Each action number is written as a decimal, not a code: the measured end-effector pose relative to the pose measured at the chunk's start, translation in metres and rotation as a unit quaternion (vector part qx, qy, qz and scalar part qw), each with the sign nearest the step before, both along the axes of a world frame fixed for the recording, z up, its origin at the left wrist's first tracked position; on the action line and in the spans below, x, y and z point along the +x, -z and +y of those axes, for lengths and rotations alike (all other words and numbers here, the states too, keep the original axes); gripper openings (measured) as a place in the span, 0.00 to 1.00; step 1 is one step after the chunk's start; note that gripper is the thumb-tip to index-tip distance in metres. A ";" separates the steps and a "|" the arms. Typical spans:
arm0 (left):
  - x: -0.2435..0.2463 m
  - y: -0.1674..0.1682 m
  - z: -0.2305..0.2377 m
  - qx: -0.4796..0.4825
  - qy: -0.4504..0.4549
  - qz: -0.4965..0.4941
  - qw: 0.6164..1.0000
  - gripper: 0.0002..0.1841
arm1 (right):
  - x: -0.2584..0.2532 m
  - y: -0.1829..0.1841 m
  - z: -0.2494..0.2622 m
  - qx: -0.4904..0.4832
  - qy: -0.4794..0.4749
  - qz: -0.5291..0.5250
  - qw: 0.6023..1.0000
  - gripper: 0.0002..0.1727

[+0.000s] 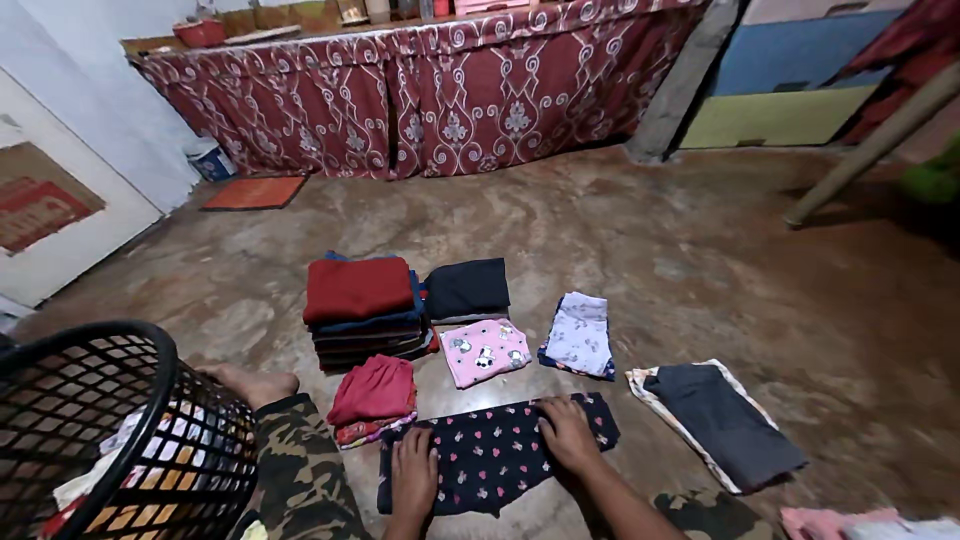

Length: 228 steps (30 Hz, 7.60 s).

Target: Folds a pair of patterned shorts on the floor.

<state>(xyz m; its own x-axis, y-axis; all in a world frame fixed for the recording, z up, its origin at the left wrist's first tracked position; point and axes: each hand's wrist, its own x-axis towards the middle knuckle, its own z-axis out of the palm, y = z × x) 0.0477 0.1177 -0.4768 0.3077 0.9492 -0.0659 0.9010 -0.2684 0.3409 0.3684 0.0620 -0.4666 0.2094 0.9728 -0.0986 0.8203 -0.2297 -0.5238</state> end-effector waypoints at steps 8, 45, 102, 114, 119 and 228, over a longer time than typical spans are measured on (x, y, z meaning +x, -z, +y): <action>0.007 -0.011 -0.017 -0.005 -0.054 0.006 0.998 0.18 | -0.029 0.018 0.021 0.055 -0.025 -0.025 0.998 0.19; 0.031 0.027 -0.013 -0.038 0.148 0.007 0.988 0.29 | -0.120 0.045 -0.009 0.007 -0.136 -0.036 0.990 0.37; 0.059 0.037 -0.030 -0.031 0.131 -0.008 0.991 0.33 | -0.111 0.051 -0.012 0.015 -0.090 -0.077 0.993 0.37; -0.009 0.030 0.008 0.010 -0.043 0.048 0.998 0.33 | -0.046 0.054 -0.008 -0.001 0.107 -0.138 0.985 0.40; 0.025 0.007 -0.012 -0.034 0.027 -0.003 0.999 0.30 | -0.043 0.044 -0.005 -0.068 0.083 -0.110 0.988 0.41; -0.004 0.037 -0.006 0.076 -0.075 0.084 0.991 0.31 | -0.013 0.024 0.012 0.030 0.202 -0.117 0.972 0.35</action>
